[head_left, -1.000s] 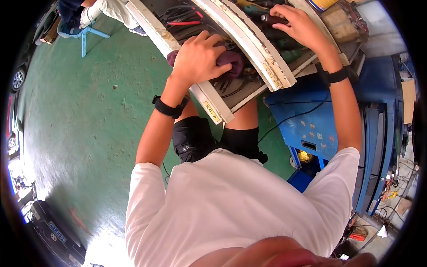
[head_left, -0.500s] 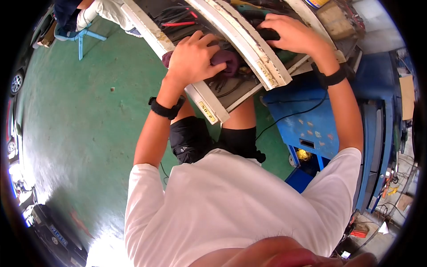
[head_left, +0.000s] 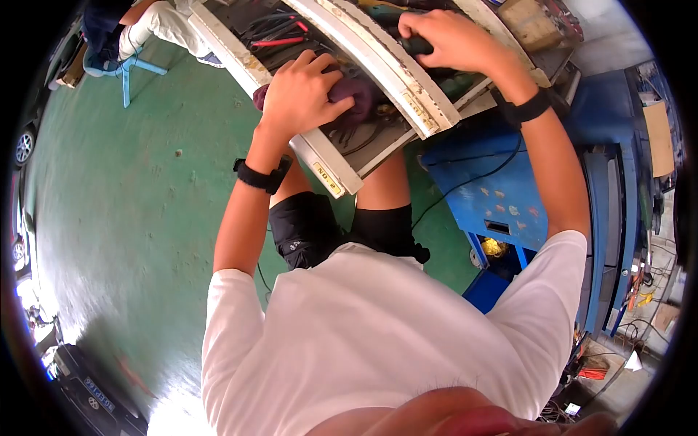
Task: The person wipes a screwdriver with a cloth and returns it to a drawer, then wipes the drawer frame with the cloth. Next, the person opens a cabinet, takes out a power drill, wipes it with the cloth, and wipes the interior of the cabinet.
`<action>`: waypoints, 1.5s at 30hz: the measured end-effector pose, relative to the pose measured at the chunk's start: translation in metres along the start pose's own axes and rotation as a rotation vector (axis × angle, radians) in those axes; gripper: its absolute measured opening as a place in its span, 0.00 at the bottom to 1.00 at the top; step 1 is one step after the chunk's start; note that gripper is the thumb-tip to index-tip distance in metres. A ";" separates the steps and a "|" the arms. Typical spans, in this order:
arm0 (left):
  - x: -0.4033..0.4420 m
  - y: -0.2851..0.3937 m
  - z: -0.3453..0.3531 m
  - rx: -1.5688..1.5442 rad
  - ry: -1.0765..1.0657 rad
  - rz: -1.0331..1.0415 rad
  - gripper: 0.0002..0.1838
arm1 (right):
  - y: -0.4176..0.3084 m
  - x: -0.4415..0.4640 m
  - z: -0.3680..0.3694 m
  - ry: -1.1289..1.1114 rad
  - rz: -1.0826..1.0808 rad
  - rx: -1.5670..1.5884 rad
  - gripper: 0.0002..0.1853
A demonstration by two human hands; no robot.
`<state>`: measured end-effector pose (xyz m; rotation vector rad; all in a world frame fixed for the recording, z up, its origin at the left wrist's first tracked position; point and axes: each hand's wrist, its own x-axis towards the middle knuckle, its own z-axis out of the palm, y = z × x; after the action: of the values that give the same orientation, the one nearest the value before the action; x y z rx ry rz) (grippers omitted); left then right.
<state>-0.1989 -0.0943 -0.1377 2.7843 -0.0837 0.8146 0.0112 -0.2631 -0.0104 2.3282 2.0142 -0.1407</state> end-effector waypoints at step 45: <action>-0.105 0.082 -0.068 -1.872 0.480 -0.662 0.27 | -0.216 -0.087 0.084 0.605 -0.457 0.329 0.27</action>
<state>-0.3332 -0.1583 -0.1215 0.7396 0.1127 0.5834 -0.2175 -0.3258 -0.0813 2.2120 3.0053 0.2707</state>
